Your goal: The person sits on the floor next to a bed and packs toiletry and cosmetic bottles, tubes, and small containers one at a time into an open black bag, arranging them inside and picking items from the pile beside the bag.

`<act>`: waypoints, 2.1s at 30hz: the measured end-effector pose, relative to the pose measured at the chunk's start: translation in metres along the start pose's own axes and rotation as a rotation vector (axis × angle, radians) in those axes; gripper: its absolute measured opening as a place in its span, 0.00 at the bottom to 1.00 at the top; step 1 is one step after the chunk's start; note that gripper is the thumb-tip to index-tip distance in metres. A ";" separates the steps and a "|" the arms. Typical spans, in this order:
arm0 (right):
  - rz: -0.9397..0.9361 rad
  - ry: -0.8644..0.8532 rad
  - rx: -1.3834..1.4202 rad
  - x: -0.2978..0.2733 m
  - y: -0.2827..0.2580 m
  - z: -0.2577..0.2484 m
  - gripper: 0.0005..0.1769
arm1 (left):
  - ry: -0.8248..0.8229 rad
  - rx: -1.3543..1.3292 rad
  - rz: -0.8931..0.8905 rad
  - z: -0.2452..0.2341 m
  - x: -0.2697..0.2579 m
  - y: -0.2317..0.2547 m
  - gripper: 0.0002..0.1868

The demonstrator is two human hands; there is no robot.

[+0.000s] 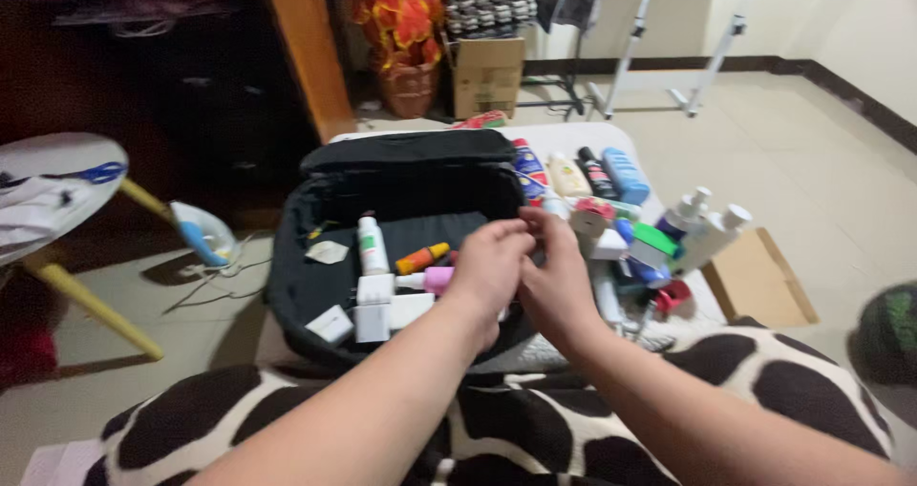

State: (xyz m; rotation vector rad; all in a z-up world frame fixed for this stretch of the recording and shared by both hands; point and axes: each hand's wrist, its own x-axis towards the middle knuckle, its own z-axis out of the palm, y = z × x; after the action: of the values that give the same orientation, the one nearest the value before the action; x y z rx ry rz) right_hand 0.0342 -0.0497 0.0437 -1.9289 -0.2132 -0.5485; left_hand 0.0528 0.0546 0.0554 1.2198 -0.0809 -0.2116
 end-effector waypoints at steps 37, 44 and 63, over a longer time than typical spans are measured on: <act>-0.516 -0.903 -0.943 0.141 0.051 0.248 0.36 | 0.406 1.426 -0.331 -0.271 0.098 0.021 0.27; -0.603 -0.976 -1.145 0.146 0.057 0.256 0.36 | 0.415 1.542 -0.325 -0.277 0.101 0.014 0.26; -0.537 -0.796 -0.931 0.117 0.052 0.255 0.26 | 0.382 1.673 -0.109 -0.270 0.084 0.015 0.15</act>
State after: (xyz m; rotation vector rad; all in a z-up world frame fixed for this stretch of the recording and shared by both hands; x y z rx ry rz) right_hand 0.2277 0.1476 -0.0278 -2.9536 -1.1747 -0.1702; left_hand 0.1837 0.2915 -0.0281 2.9109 0.1958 0.0604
